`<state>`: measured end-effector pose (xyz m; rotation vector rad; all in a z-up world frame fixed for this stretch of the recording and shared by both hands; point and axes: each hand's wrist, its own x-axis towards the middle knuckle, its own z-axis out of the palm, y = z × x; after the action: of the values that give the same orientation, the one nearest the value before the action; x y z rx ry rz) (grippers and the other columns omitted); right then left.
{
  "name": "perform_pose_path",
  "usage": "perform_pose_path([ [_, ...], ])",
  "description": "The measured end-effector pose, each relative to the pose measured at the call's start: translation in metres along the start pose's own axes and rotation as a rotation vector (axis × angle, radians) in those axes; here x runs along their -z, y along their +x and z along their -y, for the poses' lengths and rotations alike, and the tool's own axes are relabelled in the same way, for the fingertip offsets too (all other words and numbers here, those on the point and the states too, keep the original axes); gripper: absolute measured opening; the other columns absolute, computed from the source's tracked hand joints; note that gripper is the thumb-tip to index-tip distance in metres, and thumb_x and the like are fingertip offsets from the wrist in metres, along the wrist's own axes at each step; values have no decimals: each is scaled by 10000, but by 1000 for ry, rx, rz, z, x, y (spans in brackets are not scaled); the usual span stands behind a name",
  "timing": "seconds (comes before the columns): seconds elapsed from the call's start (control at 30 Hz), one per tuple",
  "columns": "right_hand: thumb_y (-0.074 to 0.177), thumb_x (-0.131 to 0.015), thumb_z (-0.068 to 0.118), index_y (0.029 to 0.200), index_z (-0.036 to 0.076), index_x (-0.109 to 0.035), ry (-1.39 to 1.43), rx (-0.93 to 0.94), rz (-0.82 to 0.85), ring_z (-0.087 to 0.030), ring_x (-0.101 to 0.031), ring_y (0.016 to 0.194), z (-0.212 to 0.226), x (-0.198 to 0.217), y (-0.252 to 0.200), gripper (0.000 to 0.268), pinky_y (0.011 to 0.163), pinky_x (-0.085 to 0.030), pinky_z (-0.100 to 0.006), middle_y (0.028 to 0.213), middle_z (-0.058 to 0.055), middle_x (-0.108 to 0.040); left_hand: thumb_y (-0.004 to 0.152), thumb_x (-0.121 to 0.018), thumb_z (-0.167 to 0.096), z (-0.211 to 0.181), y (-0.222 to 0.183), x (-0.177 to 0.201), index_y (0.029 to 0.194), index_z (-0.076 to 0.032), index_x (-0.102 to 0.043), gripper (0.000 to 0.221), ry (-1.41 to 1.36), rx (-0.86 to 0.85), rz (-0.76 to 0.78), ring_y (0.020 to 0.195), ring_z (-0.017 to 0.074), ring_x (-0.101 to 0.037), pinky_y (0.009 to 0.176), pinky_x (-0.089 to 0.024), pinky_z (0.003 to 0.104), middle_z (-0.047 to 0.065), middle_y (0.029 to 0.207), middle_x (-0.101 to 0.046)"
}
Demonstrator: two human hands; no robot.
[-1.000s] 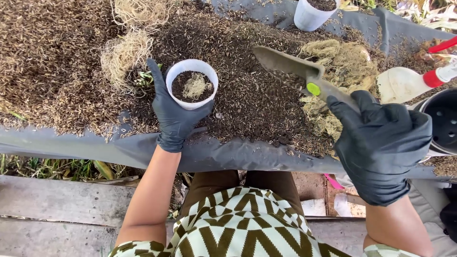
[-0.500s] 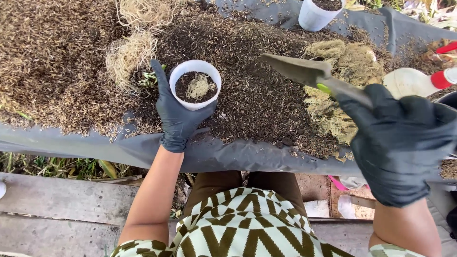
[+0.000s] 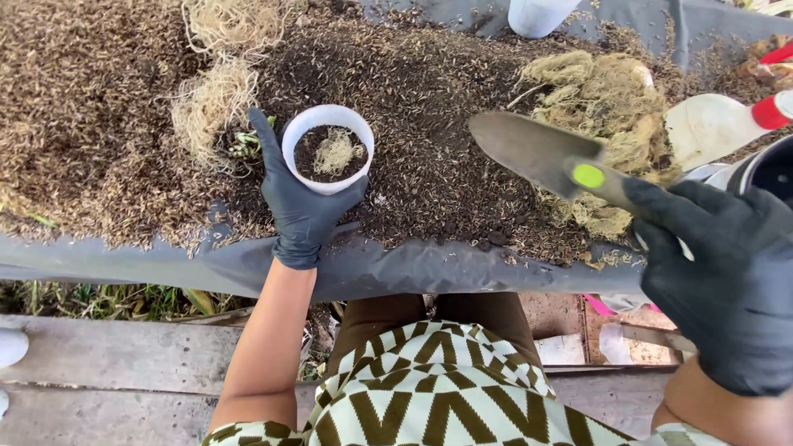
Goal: A person is filling a small white pot with soil using a trowel and then adding fibrous material into the pot.
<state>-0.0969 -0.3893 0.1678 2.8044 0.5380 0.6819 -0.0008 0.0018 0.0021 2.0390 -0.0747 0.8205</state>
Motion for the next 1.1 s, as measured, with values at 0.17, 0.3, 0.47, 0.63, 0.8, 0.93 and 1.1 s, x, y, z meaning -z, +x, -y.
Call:
perform_pose_path([
  [0.17,893,-720,50,1331,211,-791,170,-135,143,-362,-711,835,-14,-2,-38,472,758,-531,-479,1039,-106,-777,754,-999,-406,0,0,0,1673,-245,-10,1359,67,-41,-8,1097,275,-780,958,-644,410,135,1359,-725],
  [0.3,926,-681,354,1264,427,-777,-176,-68,205,-204,-721,674,23,-5,-6,358,596,-493,-354,917,131,-764,745,-994,-429,1,0,0,1672,-244,-4,1369,82,-47,0,1050,277,-788,912,-647,412,160,1443,-675],
  [0.47,1007,-764,143,1244,225,-824,216,-175,-44,-122,-458,534,40,-97,-29,257,532,-383,-279,721,48,-650,706,-963,-477,5,-1,-1,1667,-224,2,1385,98,33,29,954,226,-780,871,-637,386,31,1170,-773],
  [0.63,925,-715,-4,1203,109,-797,421,-159,-92,-202,-663,744,48,-96,-28,311,736,-534,-350,999,-63,-778,674,-963,-491,-5,1,3,1657,-264,7,1400,42,84,60,978,219,-792,856,-656,368,34,1235,-766],
  [0.8,916,-750,150,1062,238,-830,563,-284,-186,-420,-702,844,53,-120,-43,188,789,-571,-453,902,-61,-780,554,-1062,-297,-8,3,1,1652,-272,-120,1447,-237,132,31,1171,474,-682,1062,-561,589,183,1331,-688],
  [0.93,936,-759,53,1120,110,-797,699,-297,-137,-338,-720,936,51,-104,-34,197,880,-585,-416,1012,-103,-771,629,-1015,-383,-3,1,1,1656,-259,-65,1404,-136,90,47,1097,329,-722,1001,-598,482,93,1253,-720],
  [1.1,947,-778,34,1189,10,-769,691,-261,-90,-241,-750,1009,40,-101,-34,243,953,-602,-370,1093,-139,-773,672,-976,-521,-2,2,1,1655,-245,-19,1399,-31,79,59,1040,188,-758,932,-626,360,22,1284,-732],
])
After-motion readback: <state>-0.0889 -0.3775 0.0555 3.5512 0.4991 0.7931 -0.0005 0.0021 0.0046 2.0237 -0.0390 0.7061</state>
